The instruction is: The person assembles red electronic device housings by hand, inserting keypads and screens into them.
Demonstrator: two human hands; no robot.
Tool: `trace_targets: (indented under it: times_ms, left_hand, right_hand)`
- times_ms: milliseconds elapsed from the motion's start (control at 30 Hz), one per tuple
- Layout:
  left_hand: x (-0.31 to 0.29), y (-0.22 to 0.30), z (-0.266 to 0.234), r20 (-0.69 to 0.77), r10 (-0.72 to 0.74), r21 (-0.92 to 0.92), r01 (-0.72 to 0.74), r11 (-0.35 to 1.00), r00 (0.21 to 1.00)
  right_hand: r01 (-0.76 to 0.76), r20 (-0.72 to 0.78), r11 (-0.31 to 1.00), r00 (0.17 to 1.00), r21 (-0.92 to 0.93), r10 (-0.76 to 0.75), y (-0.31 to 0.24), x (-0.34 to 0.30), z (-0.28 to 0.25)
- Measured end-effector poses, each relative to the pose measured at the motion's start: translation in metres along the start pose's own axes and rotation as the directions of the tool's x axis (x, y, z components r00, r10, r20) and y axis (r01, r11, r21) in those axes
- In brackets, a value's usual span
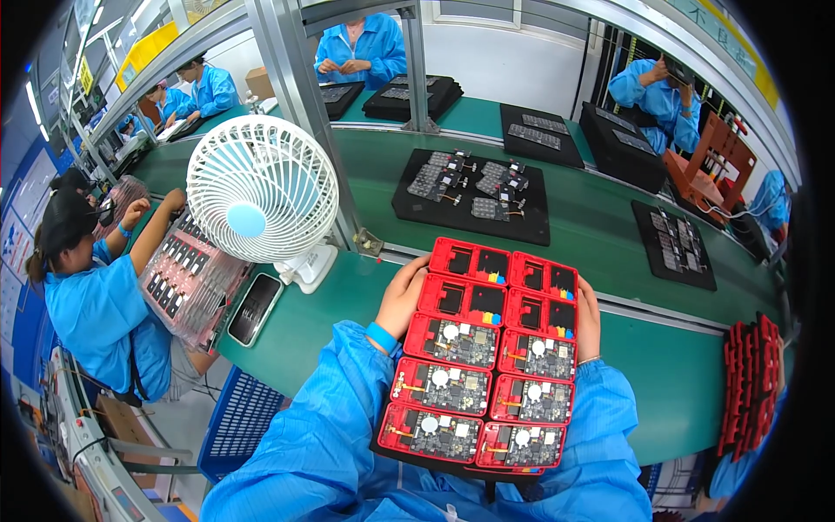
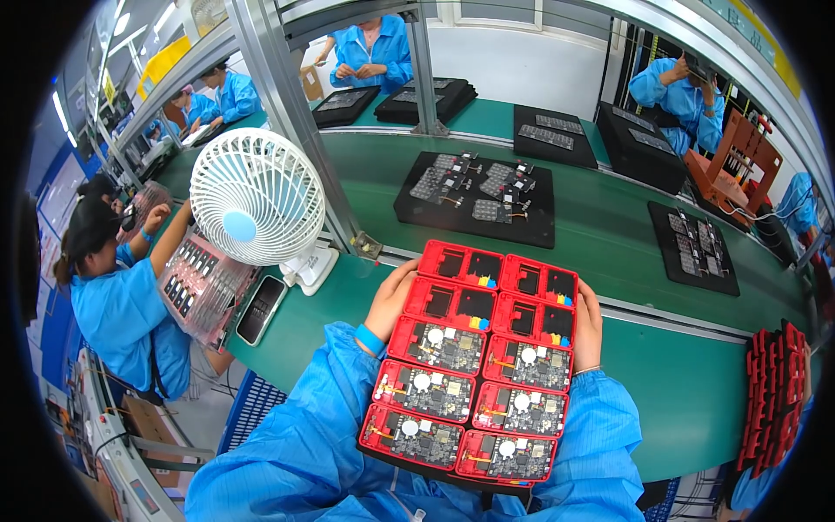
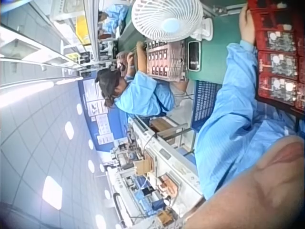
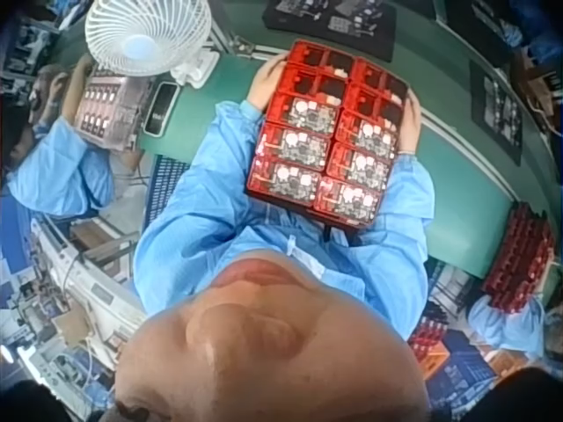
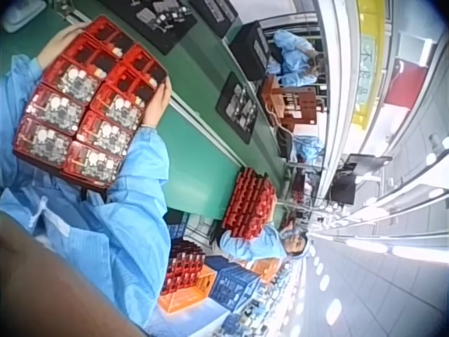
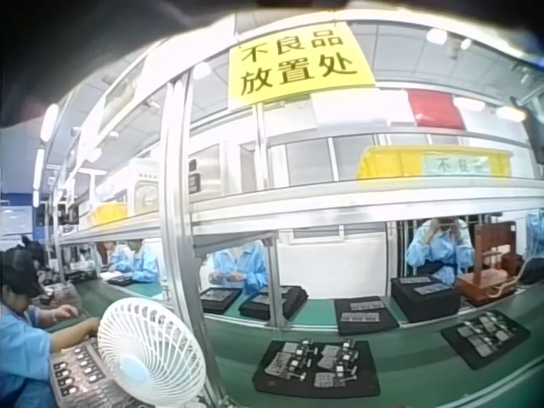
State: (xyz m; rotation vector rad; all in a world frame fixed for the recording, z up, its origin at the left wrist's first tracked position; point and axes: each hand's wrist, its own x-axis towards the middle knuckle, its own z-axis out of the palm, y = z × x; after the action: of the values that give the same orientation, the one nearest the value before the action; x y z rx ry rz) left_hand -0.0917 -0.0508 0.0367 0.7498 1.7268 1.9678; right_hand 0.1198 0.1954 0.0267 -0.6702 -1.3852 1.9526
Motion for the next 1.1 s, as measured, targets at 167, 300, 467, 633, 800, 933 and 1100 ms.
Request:
trace_targets:
  times_ms: [167, 300, 467, 633, 800, 933, 1100]
  left_hand:
    - [0.000, 0.005, 0.000, -0.006, -0.011, -0.005, 0.011, 1.000, 1.000]
    - [0.000, 0.003, 0.000, -0.003, -0.002, -0.006, 0.002, 1.000, 1.000]
    - [-0.001, 0.005, 0.001, -0.004, -0.009, 0.005, 0.009, 1.000, 1.000]
    - [0.000, 0.001, -0.001, -0.017, -0.003, 0.021, 0.003, 1.000, 1.000]
    - [-0.001, 0.004, 0.001, -0.014, -0.018, -0.004, 0.018, 1.000, 1.000]
    - [0.000, 0.006, 0.002, -0.001, 0.008, -0.002, -0.008, 1.000, 1.000]
    - [-0.001, 0.007, 0.001, 0.000, -0.017, -0.018, 0.017, 1.000, 1.000]
  right_hand:
    - [0.009, -0.001, 1.000, 1.000, 0.014, -0.009, 0.000, 0.002, 0.001]
    - [0.000, 0.001, 1.000, 1.000, 0.023, 0.000, -0.002, -0.001, 0.004]
    - [0.006, -0.010, 1.000, 1.000, 0.015, -0.006, -0.007, -0.003, 0.008]
    - [0.020, -0.019, 1.000, 1.000, -0.019, -0.020, -0.010, -0.005, 0.011]
    - [0.028, -0.021, 0.999, 0.999, -0.047, -0.029, -0.008, -0.003, 0.009]
    - [0.022, -0.023, 0.999, 0.999, -0.041, -0.023, -0.007, -0.003, 0.007]
    - [0.019, -0.024, 0.999, 1.000, -0.037, -0.020, -0.003, -0.001, 0.005]
